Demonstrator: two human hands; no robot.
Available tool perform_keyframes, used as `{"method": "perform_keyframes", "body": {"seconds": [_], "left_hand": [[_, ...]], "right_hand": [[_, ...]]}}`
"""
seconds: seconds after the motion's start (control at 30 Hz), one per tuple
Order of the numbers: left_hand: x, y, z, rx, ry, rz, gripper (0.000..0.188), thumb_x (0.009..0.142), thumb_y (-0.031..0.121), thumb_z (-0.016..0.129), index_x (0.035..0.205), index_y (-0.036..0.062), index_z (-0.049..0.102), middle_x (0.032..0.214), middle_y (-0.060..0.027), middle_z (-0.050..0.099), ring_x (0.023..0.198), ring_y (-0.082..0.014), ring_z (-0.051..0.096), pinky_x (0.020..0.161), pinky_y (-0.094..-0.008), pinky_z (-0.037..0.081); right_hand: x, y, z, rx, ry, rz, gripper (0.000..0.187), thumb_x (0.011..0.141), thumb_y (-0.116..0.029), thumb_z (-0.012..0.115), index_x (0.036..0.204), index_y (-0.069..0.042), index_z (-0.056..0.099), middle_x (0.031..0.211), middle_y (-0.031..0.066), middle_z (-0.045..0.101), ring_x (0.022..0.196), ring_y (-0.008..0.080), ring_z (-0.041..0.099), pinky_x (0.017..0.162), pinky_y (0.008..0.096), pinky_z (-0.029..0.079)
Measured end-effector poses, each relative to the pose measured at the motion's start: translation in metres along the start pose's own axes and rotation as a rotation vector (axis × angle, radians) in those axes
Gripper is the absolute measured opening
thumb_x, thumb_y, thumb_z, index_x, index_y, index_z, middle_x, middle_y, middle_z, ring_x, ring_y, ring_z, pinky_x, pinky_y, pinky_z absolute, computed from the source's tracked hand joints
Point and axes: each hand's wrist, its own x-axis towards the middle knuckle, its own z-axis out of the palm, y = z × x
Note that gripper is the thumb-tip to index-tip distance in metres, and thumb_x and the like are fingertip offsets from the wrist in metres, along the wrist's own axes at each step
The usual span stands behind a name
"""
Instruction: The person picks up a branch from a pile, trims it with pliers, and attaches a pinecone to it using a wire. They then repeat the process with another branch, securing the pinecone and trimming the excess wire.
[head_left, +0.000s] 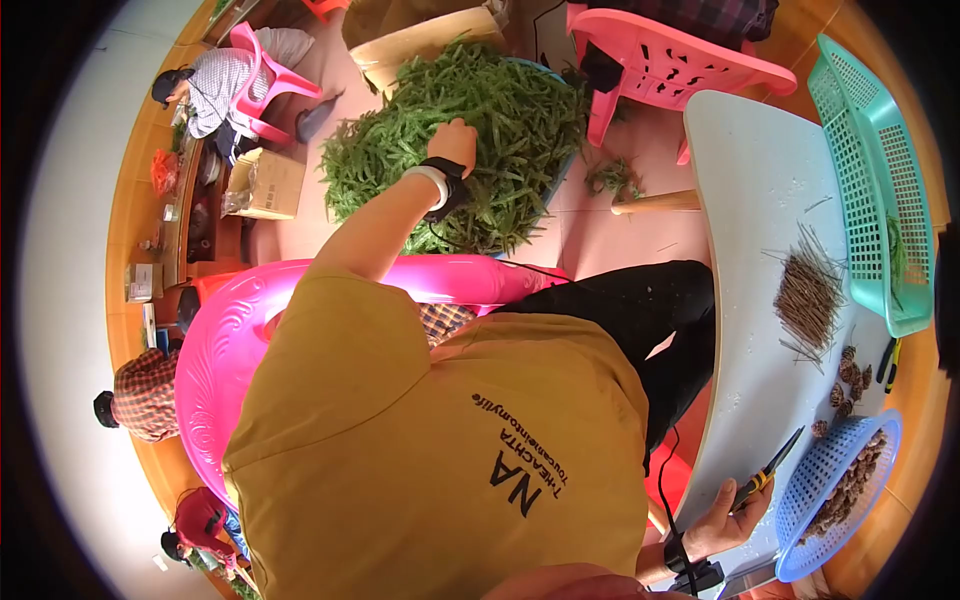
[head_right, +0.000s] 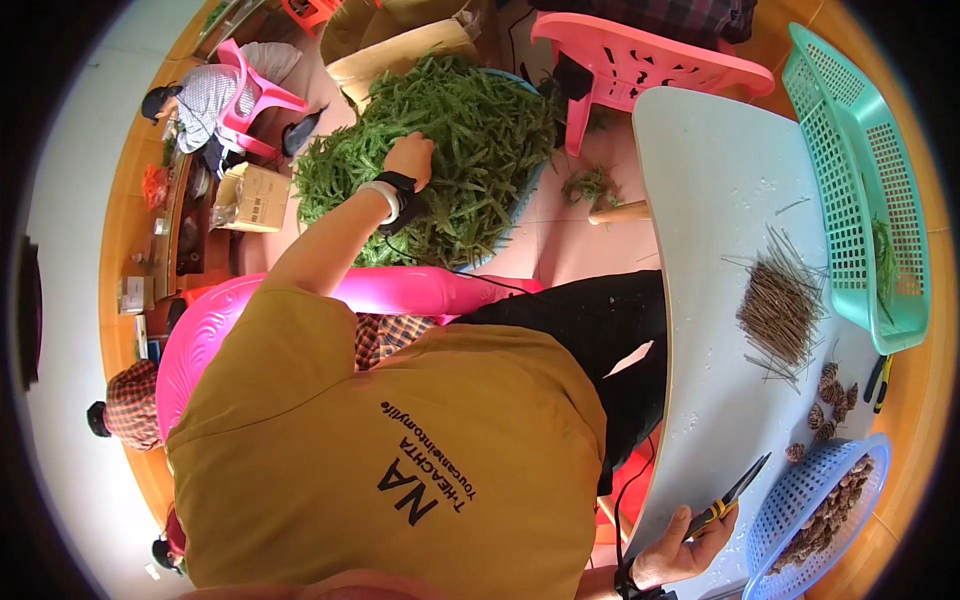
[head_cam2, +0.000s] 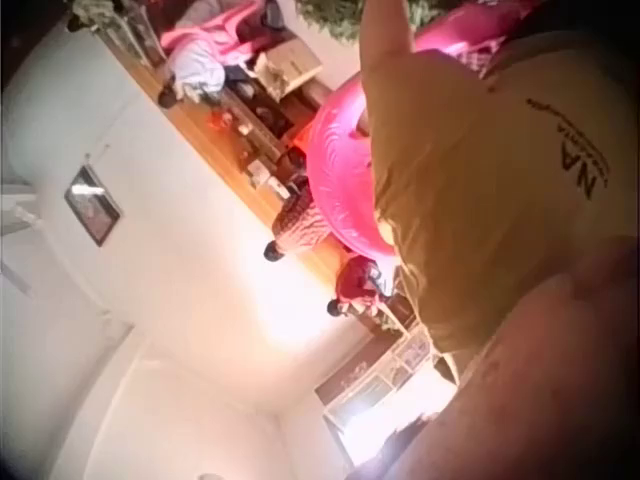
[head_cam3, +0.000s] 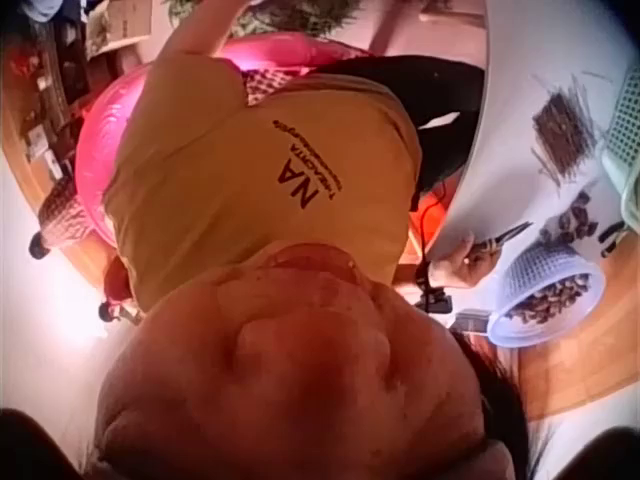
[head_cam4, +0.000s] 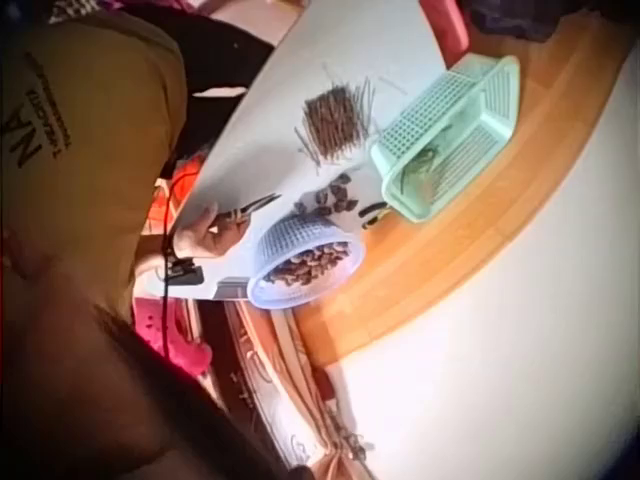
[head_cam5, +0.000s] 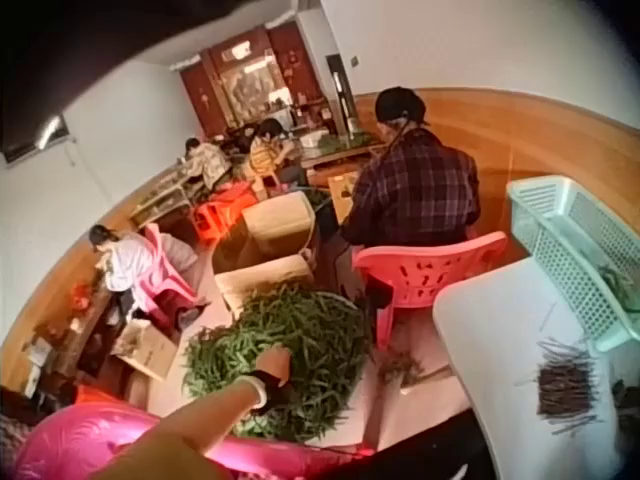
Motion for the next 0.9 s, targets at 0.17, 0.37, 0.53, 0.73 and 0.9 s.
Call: {"method": "perform_keyframes", "body": {"seconds": [0.17, 0.37, 0.53, 0.73, 0.9], "left_hand": [[0.002, -0.016, 0.000, -0.204, 0.167, -0.098, 0.028, 0.074, 0.018, 0.067, 0.099, 0.0077, 0.059, 0.106, -0.0178, 0.056, 0.100, -0.0381, 0.053, 0.076, -0.0499, 0.050], [-0.015, -0.019, -0.012, -0.542, 0.725, -0.192, 0.031, 0.075, 0.020, 0.067, 0.100, 0.0055, 0.056, 0.105, -0.0167, 0.056, 0.094, -0.0382, 0.055, 0.072, -0.0471, 0.048], [-0.022, -0.034, 0.005, -0.366, 0.753, -0.640, 0.040, 0.074, 0.024, 0.069, 0.107, 0.0044, 0.055, 0.110, -0.0154, 0.057, 0.099, -0.0380, 0.055, 0.078, -0.0441, 0.048], [-0.020, -0.046, 0.003, -0.583, 0.132, -0.541, 0.049, 0.073, 0.030, 0.072, 0.110, 0.0016, 0.057, 0.108, -0.0169, 0.061, 0.102, -0.0334, 0.058, 0.083, -0.0410, 0.049], [-0.029, -0.050, -0.011, -0.569, 0.114, -0.510, 0.044, 0.073, 0.034, 0.071, 0.099, -0.0005, 0.064, 0.098, -0.0191, 0.065, 0.091, -0.0319, 0.063, 0.079, -0.0412, 0.051]], "right_hand": [[-0.006, -0.002, 0.002, 0.083, 0.018, 0.101, 0.049, 0.083, -0.020, 0.067, 0.120, 0.008, 0.049, 0.125, 0.0142, 0.051, 0.098, 0.0214, 0.053, 0.084, 0.0325, 0.043], [-0.002, -0.002, 0.004, 0.068, 0.081, 0.109, 0.047, 0.083, -0.020, 0.067, 0.117, 0.008, 0.051, 0.124, 0.0144, 0.051, 0.098, 0.0209, 0.052, 0.086, 0.0327, 0.042], [-0.002, 0.003, 0.001, 0.075, 0.066, 0.147, 0.043, 0.083, -0.019, 0.067, 0.112, 0.009, 0.052, 0.126, 0.0153, 0.050, 0.101, 0.0220, 0.052, 0.088, 0.0337, 0.041], [-0.002, 0.004, 0.002, -0.070, 0.080, 0.064, 0.037, 0.083, -0.016, 0.066, 0.106, 0.010, 0.053, 0.129, 0.0170, 0.049, 0.107, 0.0239, 0.051, 0.091, 0.0349, 0.041], [-0.002, 0.008, 0.002, -0.076, 0.084, 0.041, 0.033, 0.083, -0.015, 0.066, 0.100, 0.010, 0.054, 0.129, 0.0170, 0.048, 0.106, 0.0237, 0.051, 0.091, 0.0349, 0.041]]}}
